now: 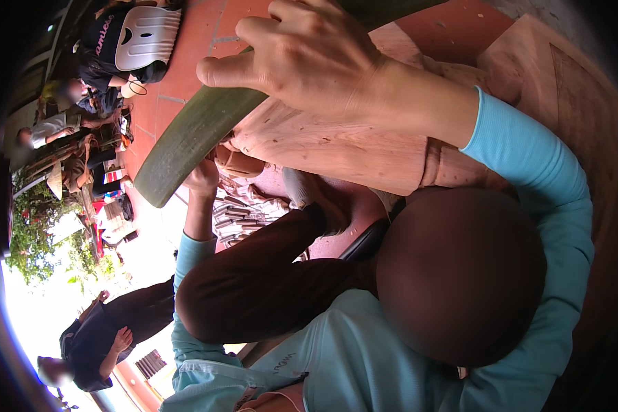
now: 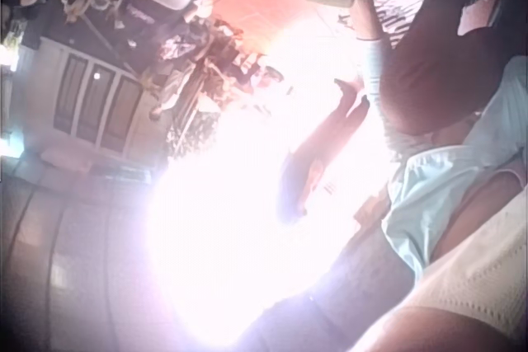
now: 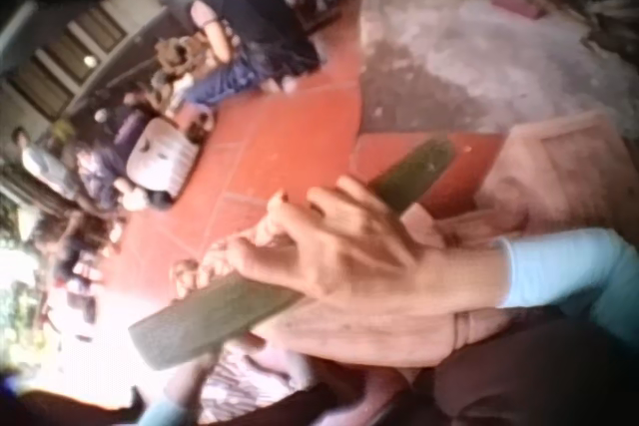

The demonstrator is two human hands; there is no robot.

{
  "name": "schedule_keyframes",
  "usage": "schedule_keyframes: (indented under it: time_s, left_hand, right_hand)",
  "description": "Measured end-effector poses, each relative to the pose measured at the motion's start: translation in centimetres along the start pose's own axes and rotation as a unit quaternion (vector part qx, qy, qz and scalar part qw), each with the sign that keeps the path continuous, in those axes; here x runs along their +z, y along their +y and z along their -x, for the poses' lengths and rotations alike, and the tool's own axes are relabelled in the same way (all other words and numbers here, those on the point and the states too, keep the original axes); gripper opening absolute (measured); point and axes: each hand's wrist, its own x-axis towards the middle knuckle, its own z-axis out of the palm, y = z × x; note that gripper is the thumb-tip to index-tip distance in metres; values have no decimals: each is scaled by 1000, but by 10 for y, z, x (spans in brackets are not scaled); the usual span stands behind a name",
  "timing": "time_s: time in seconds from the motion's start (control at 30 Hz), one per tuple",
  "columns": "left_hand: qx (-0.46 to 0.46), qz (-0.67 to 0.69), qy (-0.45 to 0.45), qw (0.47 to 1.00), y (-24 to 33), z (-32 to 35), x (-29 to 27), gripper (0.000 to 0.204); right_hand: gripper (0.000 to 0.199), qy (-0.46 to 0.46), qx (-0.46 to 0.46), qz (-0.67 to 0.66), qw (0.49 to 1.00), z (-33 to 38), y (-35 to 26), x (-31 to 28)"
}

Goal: The person carves a wooden statue of a standing figure using a chisel and a wooden mallet. They strike the chisel repeatedly to shape the wood, focusing on the torso and legs of the figure. The person occasionally pauses to select different chisels from a striped cloth nearby.

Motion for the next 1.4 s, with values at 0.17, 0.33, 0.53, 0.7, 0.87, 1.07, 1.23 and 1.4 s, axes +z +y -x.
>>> schedule_keyframes:
  time_s: [0.17,0.33,0.53,0.7,0.87,1.07,1.23,1.4]
  left_hand:
    - [-104,85,58,989,0,18,-5,16]
    - [-271,272,102,918,-28,77,-26,22]
    - [-107,19,31,994,8,44,-23,15]
    - [-273,410,128,861,2,51,-33,39]
    - [-194,306,99,927,0,48,-27,36]
    - [-13,-40,-28,999,12,41,-18,10]
    - [-19,-51,-105,993,60,9,-19,18]
    - [48,34,-5,998,50,14,-2,16]
  right_hand:
    - [52,67,23,-197,978,-5,-7,9]
    - [50,13,-49,-3,999,9,4,9]
    - [45,107,-10,-89,990,4,-1,25]
    - [58,92,-6,-130,987,2,1,9]
    - [59,92,22,-137,986,13,6,32]
    - [60,81,24,-173,981,3,-14,3]
    - [48,89,-29,-75,993,2,-31,-10]
    - [46,141,-44,-136,980,2,-36,3]
